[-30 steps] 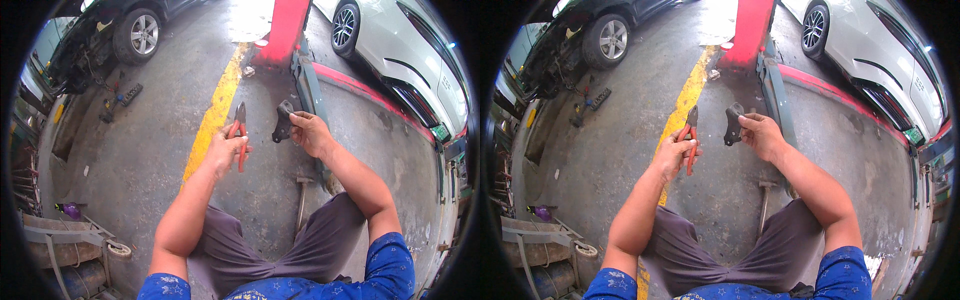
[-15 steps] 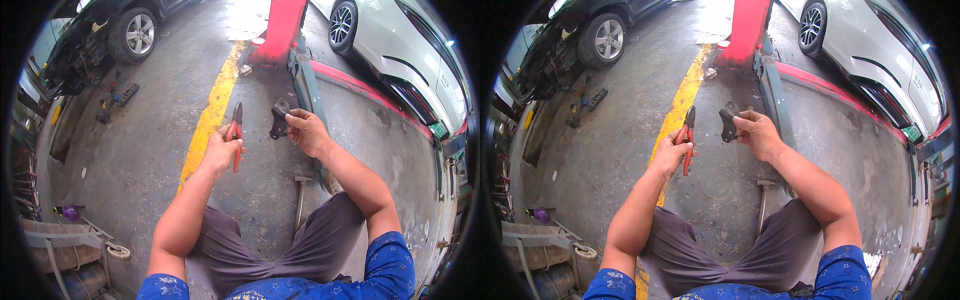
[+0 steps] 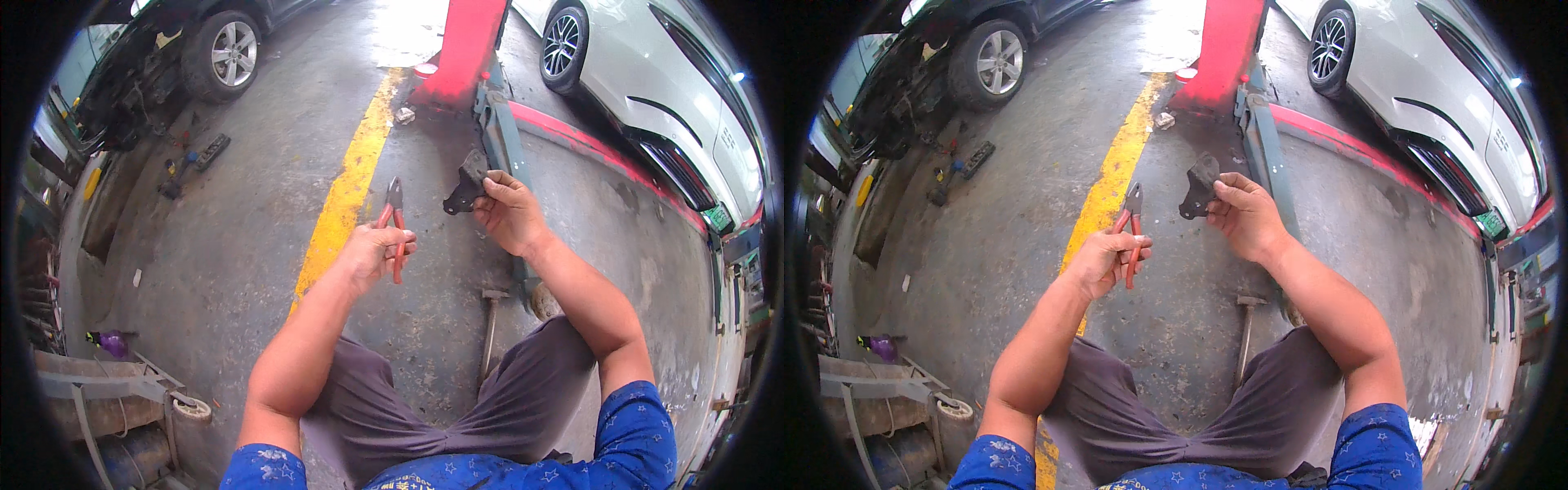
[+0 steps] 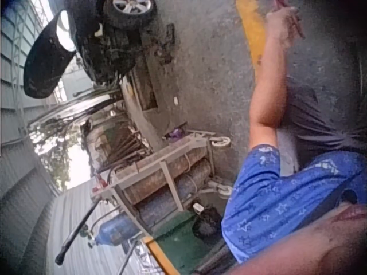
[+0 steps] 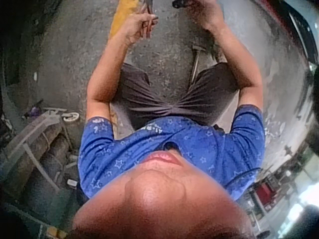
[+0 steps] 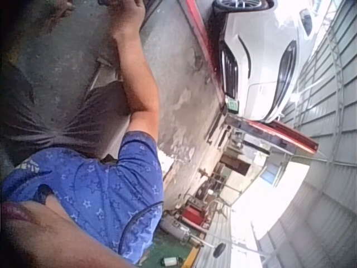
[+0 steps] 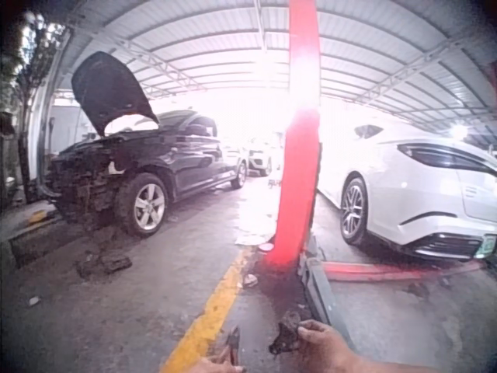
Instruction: The person retrieves pliers and a hammer from a toolbox, then sits on the floor to hammer a metal car part. They then use a flashlight and an impact wrench to work on the underside of a car.
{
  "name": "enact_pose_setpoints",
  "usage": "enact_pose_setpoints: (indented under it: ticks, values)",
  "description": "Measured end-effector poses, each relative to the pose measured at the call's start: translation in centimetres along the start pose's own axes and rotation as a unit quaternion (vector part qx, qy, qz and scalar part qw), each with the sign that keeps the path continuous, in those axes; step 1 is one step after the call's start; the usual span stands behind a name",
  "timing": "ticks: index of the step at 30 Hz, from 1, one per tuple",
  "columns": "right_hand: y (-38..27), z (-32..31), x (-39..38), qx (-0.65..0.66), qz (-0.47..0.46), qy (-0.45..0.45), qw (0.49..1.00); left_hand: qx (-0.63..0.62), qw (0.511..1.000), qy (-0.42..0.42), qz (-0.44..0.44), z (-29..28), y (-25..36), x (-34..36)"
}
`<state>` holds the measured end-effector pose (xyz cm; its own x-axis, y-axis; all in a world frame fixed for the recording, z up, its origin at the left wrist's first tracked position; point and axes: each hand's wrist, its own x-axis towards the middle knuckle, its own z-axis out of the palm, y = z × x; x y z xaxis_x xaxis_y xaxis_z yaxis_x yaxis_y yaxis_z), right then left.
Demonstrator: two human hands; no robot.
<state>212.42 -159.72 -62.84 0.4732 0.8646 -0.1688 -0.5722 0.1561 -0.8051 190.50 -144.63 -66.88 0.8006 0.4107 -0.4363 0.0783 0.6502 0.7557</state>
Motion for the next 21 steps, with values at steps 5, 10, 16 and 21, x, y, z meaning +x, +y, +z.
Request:
enact_pose_setpoints:
  ticks: [5,10,16,21]
  values:
    - [-0.6,0.0,0.1,0.015,0.003,0.02,1.0,0.118,0.989,0.035,0.077,0.8,-0.5,-0.5]
    - [-0.4,-0.2,0.3,0.04,0.007,0.02,0.999,0.218,0.97,0.027,0.103,0.3,-1.6,0.3]
    - [-0.6,0.2,-0.3,0.046,0.016,0.0,0.999,0.185,0.98,-0.002,0.067,1.1,-1.7,0.5]
    - [-1.0,-0.1,-0.6,0.051,0.007,-0.066,0.996,0.094,0.994,-0.057,0.014,1.3,-1.0,-0.5]
